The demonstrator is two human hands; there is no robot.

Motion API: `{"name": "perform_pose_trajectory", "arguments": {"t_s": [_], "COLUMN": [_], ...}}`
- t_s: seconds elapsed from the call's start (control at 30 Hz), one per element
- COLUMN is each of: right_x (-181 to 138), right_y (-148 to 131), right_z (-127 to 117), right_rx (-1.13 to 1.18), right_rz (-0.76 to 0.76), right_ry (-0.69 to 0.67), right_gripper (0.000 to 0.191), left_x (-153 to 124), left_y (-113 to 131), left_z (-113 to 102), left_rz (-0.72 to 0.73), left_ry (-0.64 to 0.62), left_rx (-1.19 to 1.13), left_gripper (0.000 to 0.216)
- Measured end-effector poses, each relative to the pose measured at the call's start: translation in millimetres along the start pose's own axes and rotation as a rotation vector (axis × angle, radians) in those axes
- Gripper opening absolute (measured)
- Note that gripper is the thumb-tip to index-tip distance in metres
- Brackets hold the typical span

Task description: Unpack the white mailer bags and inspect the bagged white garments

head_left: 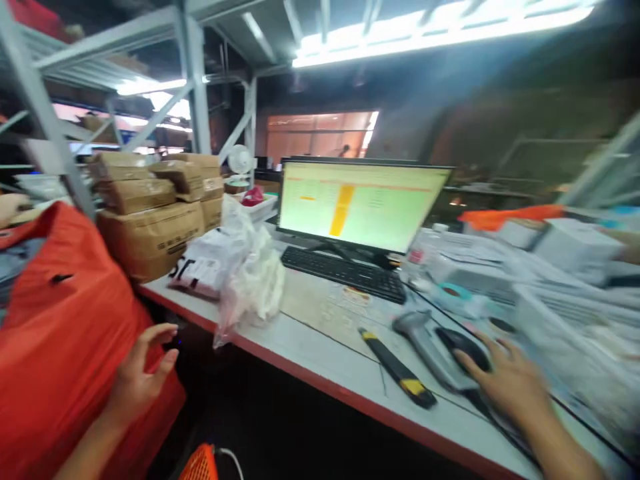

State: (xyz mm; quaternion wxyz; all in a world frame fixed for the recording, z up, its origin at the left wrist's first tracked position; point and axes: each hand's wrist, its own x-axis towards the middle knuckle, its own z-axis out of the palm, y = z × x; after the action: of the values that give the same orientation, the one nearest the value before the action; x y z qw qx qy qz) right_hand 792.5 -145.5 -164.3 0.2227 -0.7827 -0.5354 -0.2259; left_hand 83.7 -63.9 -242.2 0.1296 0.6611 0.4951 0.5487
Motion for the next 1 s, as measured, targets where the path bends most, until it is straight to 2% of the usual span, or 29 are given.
{"name": "perform_pose_trajectory", "arguments": {"t_s": [0.07,0.1,0.17,0.27,0.3,0.37,0.43,0.5,0.63,1.0], "right_x": [-11,-11,-5,4,4,1,-4,-9,-12,-14], "right_y": [27,32,34,26,24,20,19,19,22,27], "right_z": [0,3,10,13,13,12,13,15,22,27], "right_rx": [-0.026,-0.018,0.01,0.012,0.005,-0.01,-0.012,-0.006,0.0,0.008], "right_rz": [0.086,0.095,0.073,0.033,0.011,-0.034,-0.057,-0.048,-0.018,0.033], "right_ry": [-0.031,-0.067,-0.143,-0.196,-0.197,-0.174,-0.147,-0.125,-0.099,-0.094], "right_gripper": [0.062,0.065,0.071,0.069,0.066,0.059,0.054,0.052,0.053,0.053], "left_x": [12,18,31,53,60,70,73,72,64,62], "left_y": [6,11,21,26,25,20,14,11,11,-8], "left_z": [50,71,105,138,146,159,168,174,178,181], "left_rz": [0.109,0.169,0.267,0.301,0.287,0.226,0.125,0.025,-0.085,-0.253], "left_ry": [-0.132,-0.151,-0.065,0.197,0.229,0.154,0.014,-0.06,-0.059,-0.13], "left_rx": [-0.03,-0.039,-0.03,0.017,0.012,-0.043,-0.085,-0.065,0.021,0.159], "left_gripper": [0.035,0.033,0.038,0.066,0.077,0.092,0.097,0.094,0.087,0.097]}}
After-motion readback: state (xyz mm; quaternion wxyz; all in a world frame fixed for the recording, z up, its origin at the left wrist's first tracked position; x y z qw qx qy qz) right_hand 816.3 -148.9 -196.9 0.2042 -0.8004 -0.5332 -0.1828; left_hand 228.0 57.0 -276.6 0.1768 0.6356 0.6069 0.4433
